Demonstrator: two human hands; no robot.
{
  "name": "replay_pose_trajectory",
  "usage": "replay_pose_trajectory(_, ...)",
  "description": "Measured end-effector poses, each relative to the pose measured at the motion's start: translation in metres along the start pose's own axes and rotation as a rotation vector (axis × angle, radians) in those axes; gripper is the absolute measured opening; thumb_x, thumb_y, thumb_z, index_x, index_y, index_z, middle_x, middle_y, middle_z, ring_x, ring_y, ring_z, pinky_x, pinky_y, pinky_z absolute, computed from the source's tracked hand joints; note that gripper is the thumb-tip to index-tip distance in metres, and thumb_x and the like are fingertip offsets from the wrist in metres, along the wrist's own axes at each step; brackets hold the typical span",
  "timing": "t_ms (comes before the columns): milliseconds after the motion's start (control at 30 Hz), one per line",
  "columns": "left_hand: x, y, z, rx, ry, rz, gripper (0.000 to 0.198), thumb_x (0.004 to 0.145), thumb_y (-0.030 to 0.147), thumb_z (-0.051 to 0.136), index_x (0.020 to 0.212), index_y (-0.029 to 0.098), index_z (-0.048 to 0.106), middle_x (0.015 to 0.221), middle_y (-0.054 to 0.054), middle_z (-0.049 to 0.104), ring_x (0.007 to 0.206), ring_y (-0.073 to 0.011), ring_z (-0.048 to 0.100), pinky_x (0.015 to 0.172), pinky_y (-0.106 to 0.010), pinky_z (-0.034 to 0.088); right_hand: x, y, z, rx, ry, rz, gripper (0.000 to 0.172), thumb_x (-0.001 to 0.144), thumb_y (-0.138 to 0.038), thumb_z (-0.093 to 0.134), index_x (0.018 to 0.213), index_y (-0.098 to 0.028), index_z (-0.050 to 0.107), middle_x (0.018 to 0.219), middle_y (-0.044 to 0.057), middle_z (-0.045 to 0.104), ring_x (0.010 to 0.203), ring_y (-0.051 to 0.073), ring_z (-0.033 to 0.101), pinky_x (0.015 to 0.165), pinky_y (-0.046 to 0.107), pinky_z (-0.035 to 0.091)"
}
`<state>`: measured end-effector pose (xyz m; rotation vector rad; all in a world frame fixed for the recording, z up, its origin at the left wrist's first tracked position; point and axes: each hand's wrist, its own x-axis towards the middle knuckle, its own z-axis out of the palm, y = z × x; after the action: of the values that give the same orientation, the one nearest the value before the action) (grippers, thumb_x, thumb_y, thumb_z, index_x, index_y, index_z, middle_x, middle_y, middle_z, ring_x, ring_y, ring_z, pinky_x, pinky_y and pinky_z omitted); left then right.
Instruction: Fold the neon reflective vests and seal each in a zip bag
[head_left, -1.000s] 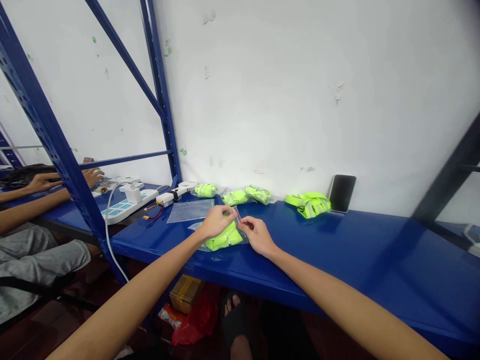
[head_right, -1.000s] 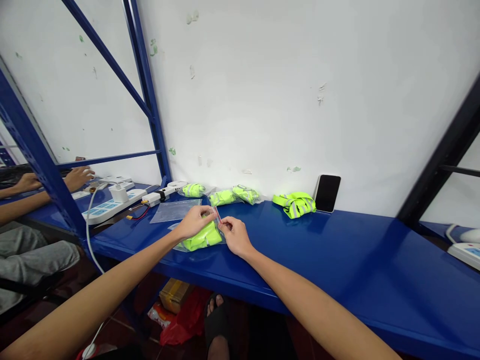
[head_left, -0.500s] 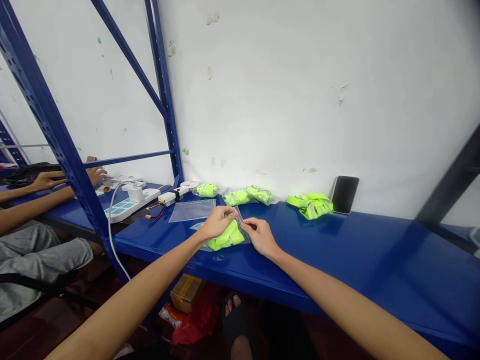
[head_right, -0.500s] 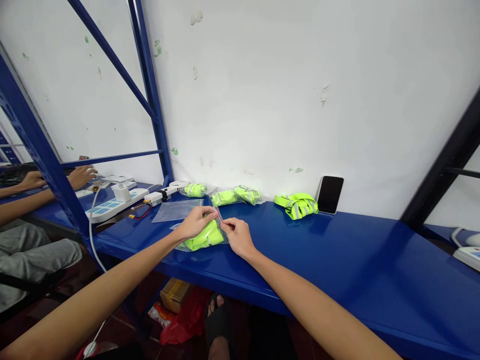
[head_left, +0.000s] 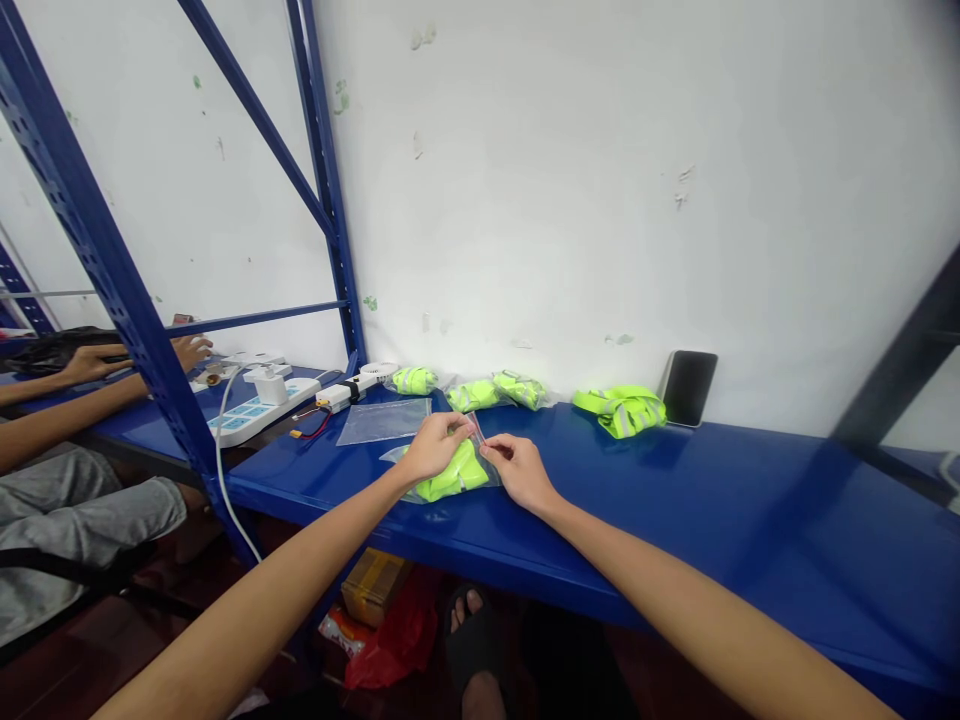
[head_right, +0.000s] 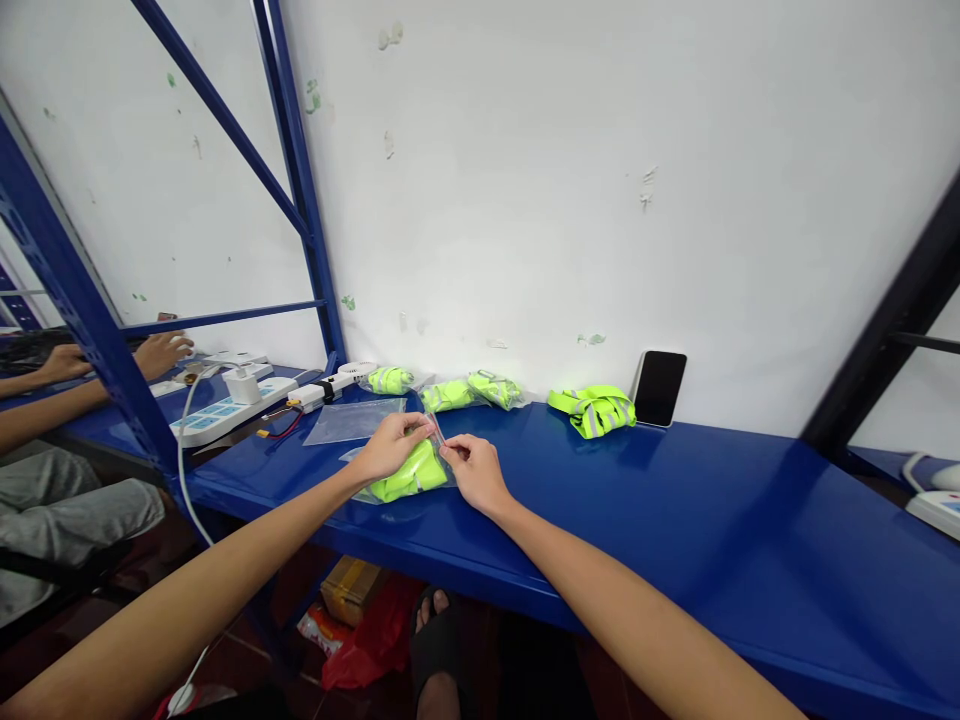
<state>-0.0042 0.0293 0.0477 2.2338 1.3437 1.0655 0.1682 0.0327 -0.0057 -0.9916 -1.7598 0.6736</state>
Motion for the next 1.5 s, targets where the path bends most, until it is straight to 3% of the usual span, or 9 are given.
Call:
replay_pose_trajectory(300,0.0,0.002,0.001,0.011,-0.002,0.023,0.031,0.086,0.033,0.044,0.076,0.015,0.068,0.079,-0.004,0.07,0.074,-0.019,0.06,0.068,-0.028,0.041,-0.001,-0.002,0.003,-0.027,-0.017,-0.03,0.02,0.083,-0.03,0.05,0.08,-0.018,0.066,0.069,0.001,0.062,0.062,0.015,0.052,0.059,0.026,0.038)
replay_pose_trajectory(633,-0.002,0.004,0.002,0.009,-0.016,0.047,0.03,0.087,0.034,0.043,0.077,0.015,0.065,0.08,-0.005,0.069,0.074,-0.0187,0.06,0.067,-0.027,0.04,0.0,-0.003,0.002,0.02,0.018,-0.042,0.022,0.082,-0.036,0.053,0.078,-0.017,0.065,0.068,0.002,0.062,0.06,0.015,0.051,0.057,0.025,0.039)
replay_pose_trajectory(1033,-0.005,0.008,0.002,0.009,-0.043,0.103,0.029,0.088,0.036,0.042,0.084,0.017,0.065,0.086,-0.006,0.069,0.079,-0.0194,0.06,0.067,-0.027,0.041,0.003,-0.006,0.0,0.118,-0.027,-0.035,0.02,0.083,-0.037,0.053,0.081,-0.018,0.058,0.07,0.0,0.057,0.063,0.013,0.049,0.058,0.023,0.039)
replay_pose_trajectory(1200,-0.008,0.014,0.001,-0.015,-0.059,0.113,0.028,0.088,0.035,0.042,0.085,0.018,0.065,0.088,-0.004,0.068,0.08,-0.0188,0.059,0.064,-0.025,0.041,0.002,-0.009,0.0,0.038,-0.036,-0.087,0.023,0.088,-0.039,0.047,0.082,-0.019,0.057,0.069,-0.001,0.054,0.061,0.013,0.047,0.056,0.024,0.036)
replay_pose_trajectory(1500,-0.006,0.009,0.003,0.063,0.012,0.083,0.041,0.093,0.038,0.031,0.073,0.018,0.06,0.07,-0.001,0.061,0.068,-0.0165,0.053,0.065,-0.026,0.037,0.0,-0.009,-0.004,0.061,-0.069,-0.047,0.019,0.083,-0.036,0.052,0.085,-0.018,0.06,0.073,0.0,0.058,0.066,0.014,0.052,0.061,0.024,0.04)
